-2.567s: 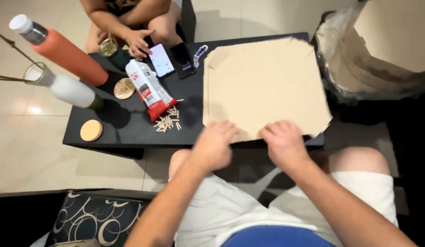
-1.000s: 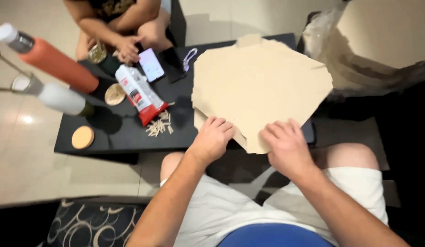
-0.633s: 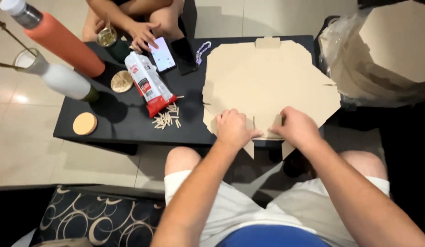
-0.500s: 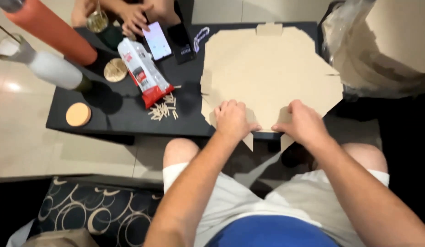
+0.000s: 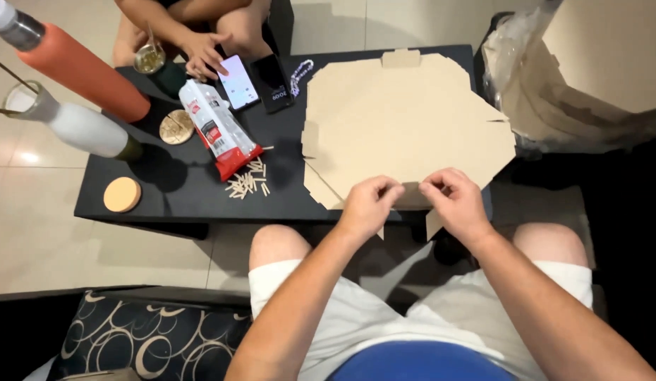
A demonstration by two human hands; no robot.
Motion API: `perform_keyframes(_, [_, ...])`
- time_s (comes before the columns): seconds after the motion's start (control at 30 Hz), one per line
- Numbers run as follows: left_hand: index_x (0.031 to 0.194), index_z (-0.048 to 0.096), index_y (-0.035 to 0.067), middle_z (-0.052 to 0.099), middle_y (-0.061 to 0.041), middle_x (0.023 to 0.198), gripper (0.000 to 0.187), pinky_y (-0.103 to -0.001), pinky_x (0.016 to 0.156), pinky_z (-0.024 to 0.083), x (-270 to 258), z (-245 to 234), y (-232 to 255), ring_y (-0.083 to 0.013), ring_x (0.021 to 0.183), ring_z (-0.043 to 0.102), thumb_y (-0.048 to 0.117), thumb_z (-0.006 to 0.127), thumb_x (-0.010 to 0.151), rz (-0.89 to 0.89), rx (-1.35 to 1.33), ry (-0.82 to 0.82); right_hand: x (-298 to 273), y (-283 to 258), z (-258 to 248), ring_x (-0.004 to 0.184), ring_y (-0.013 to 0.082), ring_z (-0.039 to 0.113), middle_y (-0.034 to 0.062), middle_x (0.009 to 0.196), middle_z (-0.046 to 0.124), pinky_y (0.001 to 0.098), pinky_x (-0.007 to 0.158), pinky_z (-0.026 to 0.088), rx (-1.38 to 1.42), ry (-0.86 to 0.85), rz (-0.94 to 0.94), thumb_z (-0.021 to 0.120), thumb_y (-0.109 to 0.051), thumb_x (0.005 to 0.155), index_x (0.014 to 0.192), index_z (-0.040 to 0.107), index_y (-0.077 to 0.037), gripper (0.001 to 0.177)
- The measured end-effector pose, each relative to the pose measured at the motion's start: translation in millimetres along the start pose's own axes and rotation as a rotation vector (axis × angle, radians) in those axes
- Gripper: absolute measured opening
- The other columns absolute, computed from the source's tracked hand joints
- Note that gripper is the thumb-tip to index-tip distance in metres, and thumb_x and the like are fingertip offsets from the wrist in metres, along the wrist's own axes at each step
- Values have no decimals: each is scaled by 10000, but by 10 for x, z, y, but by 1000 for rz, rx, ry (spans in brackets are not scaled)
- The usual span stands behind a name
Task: The person folds the edges of flat cardboard pieces to form box shapes. They repeatedly fold flaps and tuck them into slots, then place the assembled boxes aside.
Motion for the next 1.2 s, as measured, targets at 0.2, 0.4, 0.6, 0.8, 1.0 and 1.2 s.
perform_keyframes(0.2, [757, 696, 95, 641, -108, 796, 286, -446, 834, 556, -224, 16, 41, -342, 896, 665, 353, 768, 855, 184, 426, -58, -235, -40, 203, 945, 275, 658, 17, 805, 715, 430, 901, 461, -443, -304, 18, 781, -363, 843, 782, 758, -205, 171])
perform_keyframes(0.4, [970, 601, 111, 542, -50, 941, 465, -433, 965, 505, -249, 21, 169, -298, 1040, 623, 388, 883, 725, 212, 574, -90, -215, -173, 304, 1025, 258, 627, 3, 904, 686, 433, 949, 419, -684, -398, 97, 824, -458, 771, 901, 680, -188, 333])
perform_keyframes(0.6, [1160, 550, 110, 555, -91, 1089, 571, -462, 1001, 495, -316, 108, 197, -326, 1111, 591, 279, 886, 731, 322, 777, -197, -243, 133, 382, 1193, 276, 584, 29, 1125, 669, 470, 1023, 408, -716, -467, 23, 890, -437, 696, 1135, 604, -202, 574])
perform_keyframes(0.8, [1107, 689, 189, 622, -22, 1096, 396, -450, 983, 461, -373, 270, 351, -268, 1137, 582, 395, 827, 798, 312, 848, -352, -196, 36, -354, 1021, 191, 697, 66, 1134, 752, 362, 927, 531, -2, -287, 126, 887, -221, 752, 1376, 614, -143, 686])
perform_keyframes(1.0, [923, 591, 128, 569, -57, 817, 102, -371, 773, 573, -737, 89, 1271, -242, 809, 658, 188, 561, 1000, 1169, 686, 246, -299, -505, -478, 1500, 401, 310, 160, 1572, 433, 691, 1220, 116, -742, -340, -121, 861, -412, 698, 1552, 427, -176, 987])
perform_keyframes(1.2, [996, 705, 116, 699, -141, 1035, 149, -520, 972, 596, -1562, -848, 1701, -345, 1008, 707, 236, 621, 1024, 1528, 680, 359, -701, -1472, -838, 1004, 260, 664, -13, 1032, 749, 465, 974, 491, -632, 436, -824, 579, -80, 874, 1016, 817, -230, 315])
Point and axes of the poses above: each hand's wrist, its own x-axis towards the middle knuckle, its own z-axis out of the palm, y = z × x, the point moved 9 cm from there along x, towards the middle knuckle
